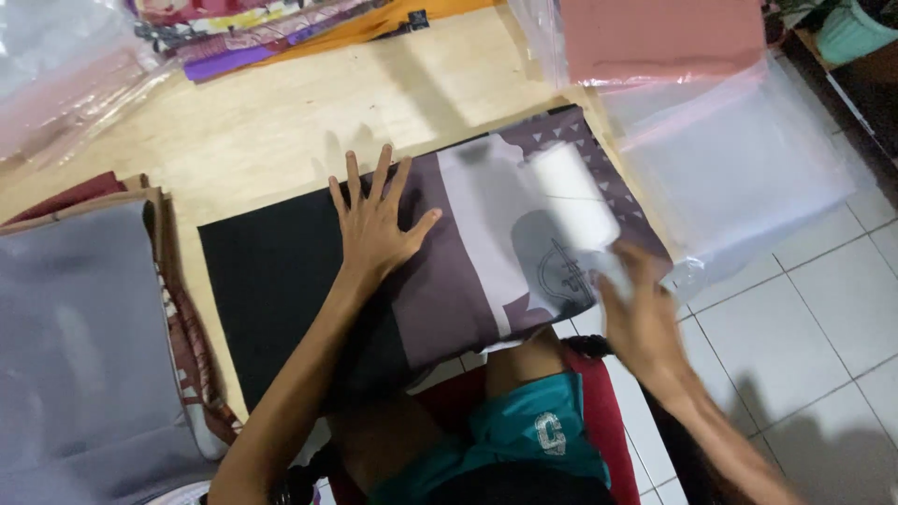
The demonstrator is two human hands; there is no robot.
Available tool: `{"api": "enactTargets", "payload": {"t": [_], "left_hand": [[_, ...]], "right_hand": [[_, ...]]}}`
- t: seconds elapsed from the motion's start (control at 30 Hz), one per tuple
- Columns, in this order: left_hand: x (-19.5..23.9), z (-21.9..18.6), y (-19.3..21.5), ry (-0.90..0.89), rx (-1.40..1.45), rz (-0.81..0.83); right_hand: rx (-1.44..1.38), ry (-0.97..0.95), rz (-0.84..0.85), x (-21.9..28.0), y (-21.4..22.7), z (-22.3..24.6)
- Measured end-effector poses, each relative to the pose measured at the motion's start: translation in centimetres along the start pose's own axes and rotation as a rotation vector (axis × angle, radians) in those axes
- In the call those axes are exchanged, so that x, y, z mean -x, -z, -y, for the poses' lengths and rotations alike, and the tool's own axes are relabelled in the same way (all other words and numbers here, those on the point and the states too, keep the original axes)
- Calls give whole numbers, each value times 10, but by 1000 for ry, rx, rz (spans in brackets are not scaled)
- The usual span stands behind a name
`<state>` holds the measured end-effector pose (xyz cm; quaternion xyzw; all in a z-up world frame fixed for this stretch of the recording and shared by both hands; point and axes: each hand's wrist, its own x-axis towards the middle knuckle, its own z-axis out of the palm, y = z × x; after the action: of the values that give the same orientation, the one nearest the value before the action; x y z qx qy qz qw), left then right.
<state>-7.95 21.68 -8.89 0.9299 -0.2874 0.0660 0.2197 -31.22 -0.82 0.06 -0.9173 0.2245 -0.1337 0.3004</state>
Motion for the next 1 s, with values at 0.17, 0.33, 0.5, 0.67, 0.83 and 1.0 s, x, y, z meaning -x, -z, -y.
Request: {"api": "enactTargets", "payload": {"t": [0.17,0.33,0.5,0.67,0.83,1.0], "left_hand": [[3,16,-5,2,-63,40],[3,13,1,12,-71,49],[4,13,-2,20,-49,29],[4,14,-3,35,-29,15],[4,13,-2,50,-33,20],[2,13,-3,51,-33,24]], "right_hand": [[12,167,257,-48,-57,44],[306,277,324,-91,-95,21],[400,172,125,-128,-73,-23],[478,238,-46,-158,-64,-74],[177,79,-64,-113,-33,0],[262,182,87,-101,-67,-31]]}}
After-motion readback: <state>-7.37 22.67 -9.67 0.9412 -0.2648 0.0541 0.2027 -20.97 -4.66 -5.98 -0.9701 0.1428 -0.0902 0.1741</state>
